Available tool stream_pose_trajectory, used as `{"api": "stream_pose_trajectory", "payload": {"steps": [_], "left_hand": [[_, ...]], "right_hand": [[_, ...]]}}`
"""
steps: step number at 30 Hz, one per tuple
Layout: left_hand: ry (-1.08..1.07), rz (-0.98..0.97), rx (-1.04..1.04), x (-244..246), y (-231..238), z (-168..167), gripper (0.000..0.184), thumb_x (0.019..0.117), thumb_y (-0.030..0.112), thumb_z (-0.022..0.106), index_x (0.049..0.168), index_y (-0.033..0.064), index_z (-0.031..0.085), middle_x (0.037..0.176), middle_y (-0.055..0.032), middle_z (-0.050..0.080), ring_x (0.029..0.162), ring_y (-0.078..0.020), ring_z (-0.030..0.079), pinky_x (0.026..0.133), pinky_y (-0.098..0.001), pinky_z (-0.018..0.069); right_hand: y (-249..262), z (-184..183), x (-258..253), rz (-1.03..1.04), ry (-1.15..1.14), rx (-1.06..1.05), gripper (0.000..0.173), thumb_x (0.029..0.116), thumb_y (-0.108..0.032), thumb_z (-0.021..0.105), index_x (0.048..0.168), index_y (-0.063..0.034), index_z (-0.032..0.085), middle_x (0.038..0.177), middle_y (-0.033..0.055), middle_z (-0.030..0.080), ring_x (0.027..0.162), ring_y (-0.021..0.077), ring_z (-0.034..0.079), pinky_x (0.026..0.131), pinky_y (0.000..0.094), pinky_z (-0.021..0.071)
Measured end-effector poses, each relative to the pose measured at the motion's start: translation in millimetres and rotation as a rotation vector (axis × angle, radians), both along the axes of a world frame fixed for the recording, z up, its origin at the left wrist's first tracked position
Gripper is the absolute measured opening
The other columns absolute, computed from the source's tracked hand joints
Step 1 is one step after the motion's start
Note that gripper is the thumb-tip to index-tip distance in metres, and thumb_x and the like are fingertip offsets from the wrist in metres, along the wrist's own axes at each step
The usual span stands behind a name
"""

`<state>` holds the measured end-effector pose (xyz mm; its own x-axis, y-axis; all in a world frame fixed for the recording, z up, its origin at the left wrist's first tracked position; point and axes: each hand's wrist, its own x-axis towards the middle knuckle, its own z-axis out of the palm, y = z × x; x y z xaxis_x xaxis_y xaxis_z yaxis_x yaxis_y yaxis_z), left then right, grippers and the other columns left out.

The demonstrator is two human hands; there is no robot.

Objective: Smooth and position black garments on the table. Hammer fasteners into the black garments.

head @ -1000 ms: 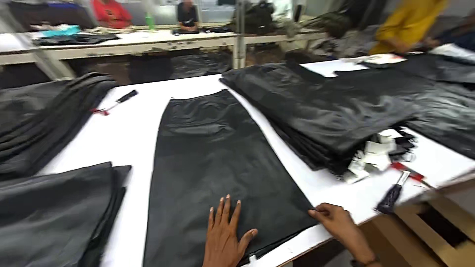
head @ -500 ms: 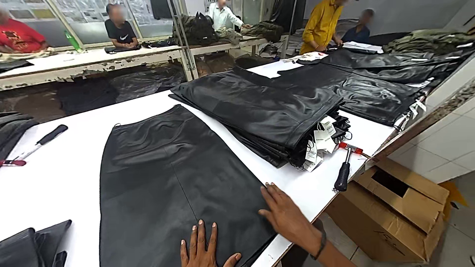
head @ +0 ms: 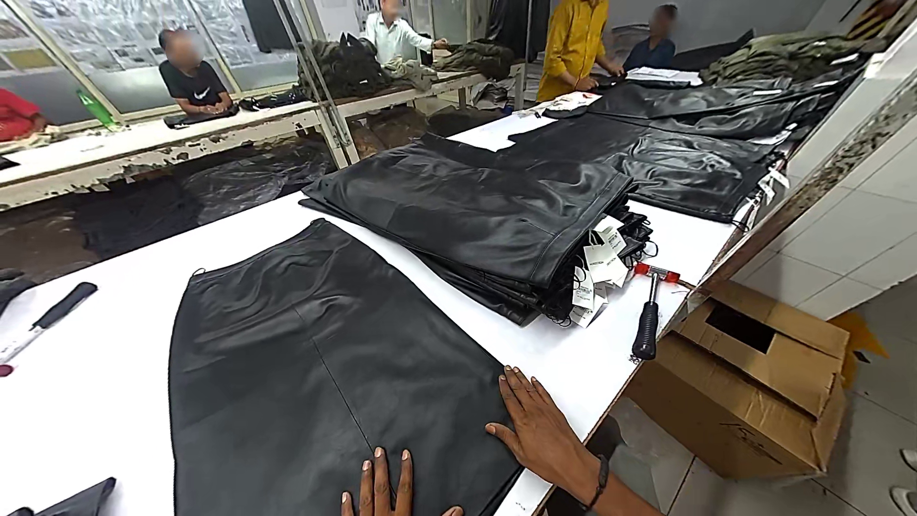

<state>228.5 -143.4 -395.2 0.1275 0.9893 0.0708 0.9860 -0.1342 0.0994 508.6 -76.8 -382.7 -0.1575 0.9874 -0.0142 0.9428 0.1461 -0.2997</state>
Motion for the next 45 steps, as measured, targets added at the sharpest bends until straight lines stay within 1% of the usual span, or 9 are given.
{"api": "stream_pose_trajectory", "payload": {"steps": [3,9,13,15,29,36,39,42,45], "left_hand": [[0.003,0.000,-0.003,-1.0,0.2,-0.3,0.116,0.0748,0.098,0.034,0.158,0.0172,0.042,0.165,-0.0231,0.030,0.152,-0.0441,0.027,0.120,-0.0693,0.0150],[-0.035,-0.001,0.056,2.5,1.0,-1.0,0.118,0.0778,0.096,0.032,0.158,0.0096,0.039,0.164,-0.0224,0.033,0.152,-0.0422,0.030,0.120,-0.0682,0.0161],[-0.048,-0.001,0.128,3.2,0.3,-3.8,0.084,0.0999,0.071,0.019,0.157,0.0151,0.043,0.163,-0.0188,0.036,0.151,-0.0404,0.033,0.120,-0.0685,0.0179],[-0.043,0.003,0.140,3.6,0.5,-4.8,0.075,0.1031,0.065,0.016,0.156,0.0202,0.045,0.163,-0.0177,0.037,0.151,-0.0399,0.033,0.120,-0.0684,0.0182],[-0.022,-0.009,0.107,2.7,1.4,-4.7,0.090,0.0923,0.082,0.026,0.154,0.0205,0.049,0.162,-0.0207,0.036,0.151,-0.0420,0.032,0.120,-0.0681,0.0161],[-0.022,-0.017,0.082,1.8,1.5,-3.6,0.094,0.0905,0.084,0.029,0.155,0.0188,0.047,0.163,-0.0227,0.035,0.151,-0.0433,0.031,0.119,-0.0686,0.0158],[-0.025,-0.017,0.081,1.6,1.1,-3.0,0.100,0.0865,0.089,0.029,0.155,0.0188,0.047,0.163,-0.0231,0.034,0.151,-0.0429,0.031,0.119,-0.0689,0.0152],[-0.029,-0.014,0.066,1.2,0.8,-2.1,0.102,0.0845,0.091,0.029,0.156,0.0189,0.046,0.163,-0.0231,0.033,0.152,-0.0431,0.030,0.119,-0.0689,0.0151],[-0.039,-0.019,0.045,1.1,0.9,0.2,0.102,0.0847,0.090,0.031,0.156,0.0180,0.045,0.164,-0.0238,0.031,0.152,-0.0447,0.028,0.120,-0.0688,0.0146]], "right_hand": [[-10.3,-3.8,11.5,-0.144,0.099,0.244,0.057,0.0994,-0.050,0.055,0.138,-0.0092,0.064,0.133,0.0147,0.064,0.120,0.0324,0.063,0.098,0.0466,0.0521],[-14.0,4.4,43.5,-0.333,0.308,0.129,0.052,0.0904,-0.044,0.074,0.131,-0.0117,0.069,0.099,0.0064,0.072,0.087,0.0230,0.070,0.080,0.0445,0.0590],[-9.0,10.4,45.6,-0.351,0.344,0.045,0.052,0.0858,-0.038,0.082,0.129,-0.0126,0.068,0.088,0.0020,0.073,0.075,0.0193,0.069,0.071,0.0454,0.0583],[-6.9,15.0,46.9,-0.359,0.369,-0.014,0.048,0.0858,-0.036,0.083,0.126,-0.0141,0.069,0.083,-0.0002,0.072,0.068,0.0171,0.067,0.066,0.0436,0.0565],[1.7,26.4,57.3,-0.283,0.360,-0.190,0.033,0.0928,-0.036,0.076,0.117,-0.0148,0.068,0.082,-0.0013,0.073,0.069,0.0133,0.068,0.070,0.0372,0.0562],[-12.4,17.2,48.4,-0.165,0.012,0.097,0.029,0.1006,-0.040,0.061,0.103,-0.0166,0.078,0.094,0.0074,0.064,0.090,0.0239,0.065,0.075,0.0373,0.0549],[-17.6,10.8,45.5,-0.158,0.010,0.182,0.028,0.1025,-0.034,0.058,0.105,-0.0143,0.079,0.092,0.0078,0.064,0.088,0.0238,0.065,0.075,0.0359,0.0556],[-19.9,-0.6,44.5,-0.153,0.026,0.307,0.033,0.1014,-0.031,0.059,0.124,-0.0109,0.072,0.093,0.0086,0.068,0.084,0.0251,0.068,0.073,0.0368,0.0579],[-21.1,-6.6,46.2,-0.126,0.034,0.393,0.027,0.1019,-0.032,0.057,0.114,-0.0161,0.076,0.089,0.0070,0.066,0.081,0.0244,0.066,0.070,0.0362,0.0566]]}}
